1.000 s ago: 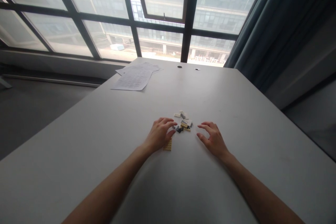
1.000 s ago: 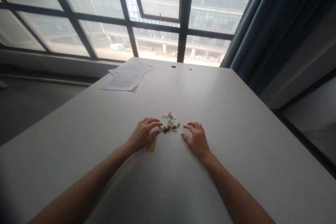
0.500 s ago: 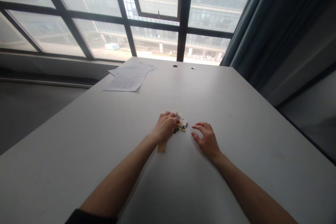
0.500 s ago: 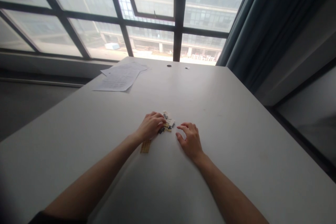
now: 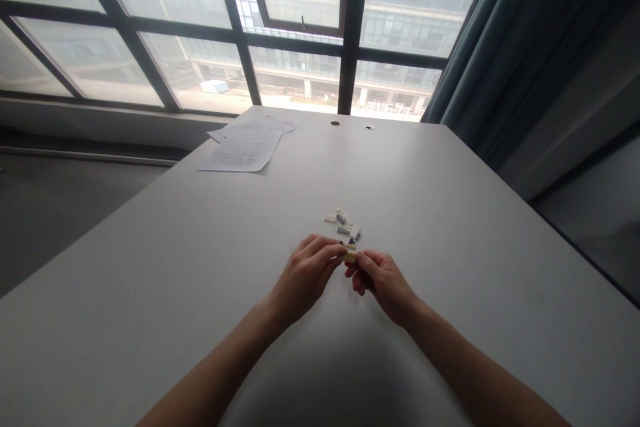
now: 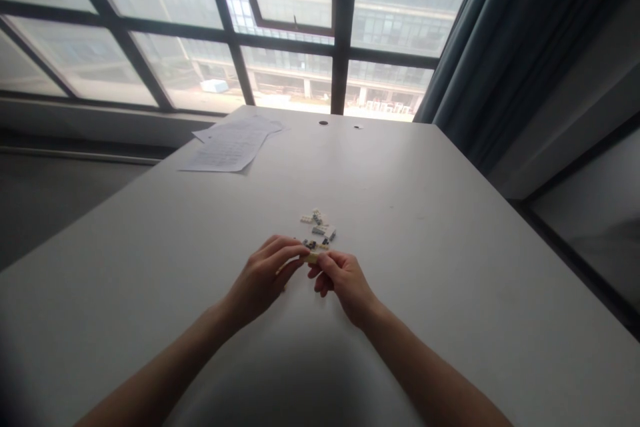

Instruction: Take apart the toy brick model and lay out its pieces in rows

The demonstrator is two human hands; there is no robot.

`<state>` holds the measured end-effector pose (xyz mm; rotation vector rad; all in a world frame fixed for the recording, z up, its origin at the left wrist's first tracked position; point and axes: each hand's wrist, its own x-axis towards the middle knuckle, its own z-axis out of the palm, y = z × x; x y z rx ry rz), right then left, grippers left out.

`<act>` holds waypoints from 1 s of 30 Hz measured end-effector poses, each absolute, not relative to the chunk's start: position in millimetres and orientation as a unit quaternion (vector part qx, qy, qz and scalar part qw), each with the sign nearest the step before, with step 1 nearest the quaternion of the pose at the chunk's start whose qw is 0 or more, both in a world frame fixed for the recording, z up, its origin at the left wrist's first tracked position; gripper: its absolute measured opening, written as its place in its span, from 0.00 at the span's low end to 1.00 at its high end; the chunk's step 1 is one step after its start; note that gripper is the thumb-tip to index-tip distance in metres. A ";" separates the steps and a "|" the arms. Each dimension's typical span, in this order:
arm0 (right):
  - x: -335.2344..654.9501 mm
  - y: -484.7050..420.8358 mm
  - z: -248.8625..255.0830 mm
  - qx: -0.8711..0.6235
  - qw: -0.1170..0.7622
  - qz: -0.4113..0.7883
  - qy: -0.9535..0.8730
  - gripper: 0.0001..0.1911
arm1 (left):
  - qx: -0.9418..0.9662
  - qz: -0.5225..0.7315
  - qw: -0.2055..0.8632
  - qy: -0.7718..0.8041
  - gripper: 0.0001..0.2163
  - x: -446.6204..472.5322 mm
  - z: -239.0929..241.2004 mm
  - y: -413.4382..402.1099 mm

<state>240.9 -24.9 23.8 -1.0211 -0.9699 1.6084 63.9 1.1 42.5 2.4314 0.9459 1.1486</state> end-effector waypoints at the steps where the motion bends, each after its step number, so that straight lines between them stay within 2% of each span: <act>1: 239.3 -26.4 23.9 -0.416 0.480 0.668 -0.388 0.20 | 0.843 0.403 0.142 0.326 0.07 62.6 40.2 -0.2; 8: 238.7 -31.1 34.7 -0.410 0.460 0.701 -0.358 0.13 | 0.828 0.451 0.140 0.302 0.05 60.7 34.8 -5.3; 14: 242.6 -32.7 37.1 -0.421 0.507 0.613 -0.436 0.12 | 0.816 0.440 0.174 0.332 0.08 59.3 38.3 -5.1; 23: 242.2 -33.8 38.7 -0.441 0.499 0.576 -0.473 0.11 | 0.816 0.440 0.177 0.331 0.05 60.0 38.0 -4.8; 30: 244.6 -32.1 34.1 -0.465 0.478 0.561 -0.491 0.20 | 0.818 0.391 0.224 0.356 0.11 64.2 39.1 -9.7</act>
